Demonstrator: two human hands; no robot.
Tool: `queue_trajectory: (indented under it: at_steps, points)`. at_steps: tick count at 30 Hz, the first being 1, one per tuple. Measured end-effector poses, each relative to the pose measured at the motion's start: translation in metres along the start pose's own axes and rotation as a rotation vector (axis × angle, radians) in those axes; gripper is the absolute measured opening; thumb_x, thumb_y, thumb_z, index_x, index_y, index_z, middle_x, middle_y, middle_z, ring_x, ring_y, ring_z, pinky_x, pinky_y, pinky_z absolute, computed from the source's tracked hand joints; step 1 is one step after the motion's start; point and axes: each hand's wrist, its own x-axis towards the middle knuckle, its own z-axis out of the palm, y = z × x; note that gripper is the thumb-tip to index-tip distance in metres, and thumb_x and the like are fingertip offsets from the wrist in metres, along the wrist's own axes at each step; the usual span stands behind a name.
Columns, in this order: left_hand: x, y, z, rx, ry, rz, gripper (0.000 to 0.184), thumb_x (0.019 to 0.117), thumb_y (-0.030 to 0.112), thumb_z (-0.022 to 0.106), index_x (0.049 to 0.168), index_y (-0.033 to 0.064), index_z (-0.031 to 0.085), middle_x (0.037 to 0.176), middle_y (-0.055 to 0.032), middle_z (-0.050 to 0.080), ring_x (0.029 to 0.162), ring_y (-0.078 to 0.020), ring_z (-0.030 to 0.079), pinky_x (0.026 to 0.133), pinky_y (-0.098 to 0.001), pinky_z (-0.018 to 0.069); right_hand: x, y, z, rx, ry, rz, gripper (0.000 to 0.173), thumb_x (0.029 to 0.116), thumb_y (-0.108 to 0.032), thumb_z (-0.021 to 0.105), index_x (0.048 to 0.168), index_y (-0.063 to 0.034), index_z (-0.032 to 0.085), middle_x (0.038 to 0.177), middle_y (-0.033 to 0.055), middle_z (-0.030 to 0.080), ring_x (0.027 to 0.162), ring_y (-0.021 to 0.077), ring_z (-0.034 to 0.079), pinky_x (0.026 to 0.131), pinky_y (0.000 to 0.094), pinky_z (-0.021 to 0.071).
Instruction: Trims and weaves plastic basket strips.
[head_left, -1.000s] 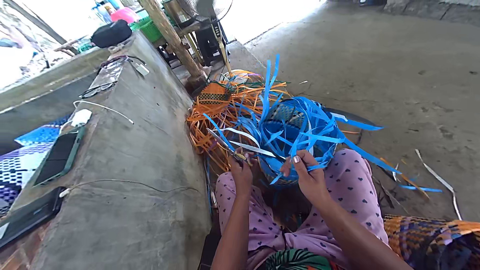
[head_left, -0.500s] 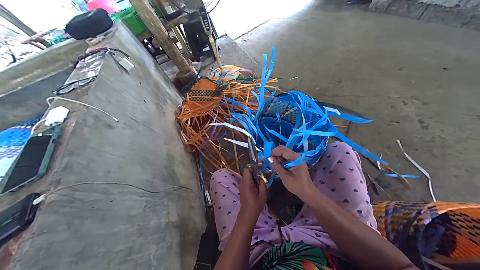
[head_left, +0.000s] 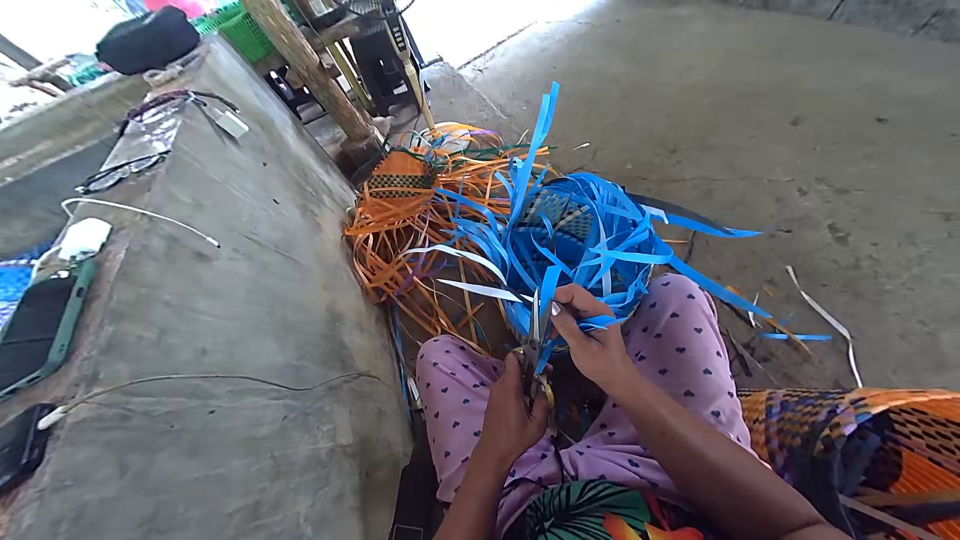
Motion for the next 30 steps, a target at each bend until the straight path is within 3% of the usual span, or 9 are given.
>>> queue_trajectory:
  at_steps: [3, 6, 9, 13, 19, 26, 30]
  points:
    - [0.000, 0.001, 0.001, 0.009, -0.017, -0.010, 0.040, 0.0896, 0.003, 0.053, 0.126, -0.0130, 0.049, 0.097, -0.0086, 0.075, 0.076, -0.0157, 0.073, 0.067, -0.0340, 0.0615, 0.000, -0.001, -0.002, -0.010, -0.003, -0.004, 0.016, 0.1007, -0.005, 0.049, 0.097, -0.0010, 0.064, 0.082, -0.0088, 0.061, 0.070, -0.0079, 0.056, 0.064, 0.0110, 0.0502]
    - [0.000, 0.004, 0.003, 0.013, -0.014, 0.007, 0.031, 0.0927, 0.002, 0.052, 0.120, -0.0116, 0.050, 0.095, -0.0073, 0.075, 0.074, -0.0138, 0.073, 0.068, -0.0312, 0.0615, -0.001, -0.001, -0.001, 0.000, 0.000, -0.009, 0.016, 0.1009, -0.005, 0.050, 0.098, -0.0002, 0.065, 0.083, -0.0085, 0.062, 0.071, -0.0081, 0.056, 0.065, 0.0108, 0.0501]
    - [0.000, 0.005, 0.002, 0.001, 0.003, 0.045, 0.034, 0.0909, 0.004, 0.055, 0.120, -0.0118, 0.050, 0.095, -0.0079, 0.075, 0.075, -0.0124, 0.073, 0.068, -0.0292, 0.0613, -0.002, 0.000, -0.001, -0.007, -0.013, -0.021, 0.016, 0.1015, -0.005, 0.050, 0.098, 0.0004, 0.065, 0.084, -0.0075, 0.063, 0.072, -0.0079, 0.057, 0.066, 0.0111, 0.0509]
    - [0.006, 0.017, -0.005, 0.025, 0.065, 0.077, 0.053, 0.0844, 0.014, 0.061, 0.124, -0.0190, 0.049, 0.095, -0.0129, 0.072, 0.081, -0.0105, 0.071, 0.073, -0.0272, 0.0592, -0.005, 0.000, 0.002, -0.087, -0.087, -0.074, 0.022, 0.1025, -0.009, 0.050, 0.098, 0.0060, 0.065, 0.085, -0.0006, 0.065, 0.077, -0.0074, 0.057, 0.071, 0.0106, 0.0501]
    - [0.007, 0.022, -0.003, -0.050, 0.031, 0.055, 0.038, 0.0901, -0.001, 0.052, 0.125, -0.0174, 0.047, 0.092, -0.0082, 0.073, 0.074, -0.0070, 0.071, 0.067, -0.0245, 0.0598, -0.004, 0.000, 0.001, -0.108, -0.081, -0.105, 0.022, 0.1026, -0.009, 0.050, 0.098, 0.0071, 0.065, 0.086, 0.0007, 0.065, 0.077, -0.0076, 0.057, 0.072, 0.0102, 0.0494]
    - [0.009, 0.028, -0.008, -0.159, 0.034, 0.024, 0.041, 0.0898, 0.000, 0.055, 0.126, -0.0169, 0.046, 0.096, -0.0085, 0.073, 0.077, -0.0080, 0.073, 0.067, -0.0258, 0.0617, -0.006, 0.002, 0.000, -0.170, -0.036, -0.078, 0.024, 0.1024, -0.013, 0.051, 0.100, 0.0056, 0.067, 0.090, 0.0019, 0.067, 0.084, -0.0056, 0.059, 0.079, 0.0126, 0.0510]
    - [0.009, 0.022, -0.009, -0.187, 0.004, 0.006, 0.039, 0.0940, 0.000, 0.051, 0.130, -0.0135, 0.044, 0.099, -0.0069, 0.074, 0.079, -0.0113, 0.074, 0.069, -0.0287, 0.0626, -0.007, 0.006, -0.003, -0.167, 0.005, -0.040, 0.020, 0.1004, -0.011, 0.053, 0.099, 0.0031, 0.067, 0.083, -0.0015, 0.064, 0.073, -0.0050, 0.058, 0.069, 0.0129, 0.0520]
